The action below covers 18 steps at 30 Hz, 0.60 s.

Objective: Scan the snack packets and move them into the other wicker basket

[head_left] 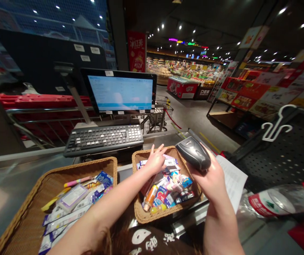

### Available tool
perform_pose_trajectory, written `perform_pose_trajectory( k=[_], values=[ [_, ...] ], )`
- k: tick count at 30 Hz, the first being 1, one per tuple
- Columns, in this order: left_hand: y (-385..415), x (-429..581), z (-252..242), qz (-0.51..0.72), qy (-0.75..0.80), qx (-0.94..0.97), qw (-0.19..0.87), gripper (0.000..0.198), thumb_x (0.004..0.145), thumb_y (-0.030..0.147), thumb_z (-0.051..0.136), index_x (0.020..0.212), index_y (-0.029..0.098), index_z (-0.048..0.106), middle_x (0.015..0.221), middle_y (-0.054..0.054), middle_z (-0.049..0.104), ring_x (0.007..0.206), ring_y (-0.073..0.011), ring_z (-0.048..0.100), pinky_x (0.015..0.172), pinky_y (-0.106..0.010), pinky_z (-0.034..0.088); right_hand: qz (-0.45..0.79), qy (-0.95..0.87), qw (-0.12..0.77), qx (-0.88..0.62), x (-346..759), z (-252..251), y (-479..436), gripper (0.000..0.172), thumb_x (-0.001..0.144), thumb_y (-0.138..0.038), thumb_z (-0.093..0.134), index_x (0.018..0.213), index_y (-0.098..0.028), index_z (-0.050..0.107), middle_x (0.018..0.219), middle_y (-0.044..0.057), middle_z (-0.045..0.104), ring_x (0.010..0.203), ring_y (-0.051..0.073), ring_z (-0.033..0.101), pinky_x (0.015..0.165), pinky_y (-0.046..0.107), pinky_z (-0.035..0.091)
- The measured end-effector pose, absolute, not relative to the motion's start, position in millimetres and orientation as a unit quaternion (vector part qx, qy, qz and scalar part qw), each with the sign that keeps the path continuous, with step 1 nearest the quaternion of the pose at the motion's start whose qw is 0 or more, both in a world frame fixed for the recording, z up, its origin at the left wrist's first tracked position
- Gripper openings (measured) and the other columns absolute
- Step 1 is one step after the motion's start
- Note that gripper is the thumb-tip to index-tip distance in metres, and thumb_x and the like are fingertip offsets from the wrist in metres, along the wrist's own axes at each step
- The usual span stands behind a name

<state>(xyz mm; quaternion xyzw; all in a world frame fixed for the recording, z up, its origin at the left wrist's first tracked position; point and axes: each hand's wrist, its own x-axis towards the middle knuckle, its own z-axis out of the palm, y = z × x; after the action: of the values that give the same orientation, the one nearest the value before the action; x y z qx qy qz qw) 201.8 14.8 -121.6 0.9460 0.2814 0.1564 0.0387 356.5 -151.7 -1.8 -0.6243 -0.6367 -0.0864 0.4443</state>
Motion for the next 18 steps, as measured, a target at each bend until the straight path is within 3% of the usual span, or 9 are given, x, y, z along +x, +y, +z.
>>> perform_pose_trajectory(
  k=[6, 18],
  values=[
    [10, 167, -80, 0.221, 0.285, 0.932, -0.021, 0.013, 0.083, 0.028, 0.064, 0.077, 0.018, 0.069, 0.155, -0.013, 0.041, 0.148, -0.0351, 0.026, 0.115, -0.073, 0.01, -0.089, -0.636, 0.457, -0.615, 344, 5, -151, 0.051, 0.082, -0.037, 0.066, 0.13, -0.022, 0.055, 0.133, 0.014, 0.061, 0.128, 0.033, 0.056, 0.107, 0.053, 0.046],
    [-7, 83, -17, 0.295, 0.316, 0.888, -0.158, 0.016, 0.091, 0.033, 0.058, 0.089, 0.02, 0.069, 0.156, -0.011, 0.039, 0.147, -0.0345, 0.03, 0.117, -0.07, 0.004, -0.114, -0.669, 0.466, -0.568, 310, 9, -142, 0.055, 0.083, -0.031, 0.065, 0.135, -0.019, 0.052, 0.136, 0.014, 0.058, 0.132, 0.034, 0.052, 0.11, 0.055, 0.043]
  ],
)
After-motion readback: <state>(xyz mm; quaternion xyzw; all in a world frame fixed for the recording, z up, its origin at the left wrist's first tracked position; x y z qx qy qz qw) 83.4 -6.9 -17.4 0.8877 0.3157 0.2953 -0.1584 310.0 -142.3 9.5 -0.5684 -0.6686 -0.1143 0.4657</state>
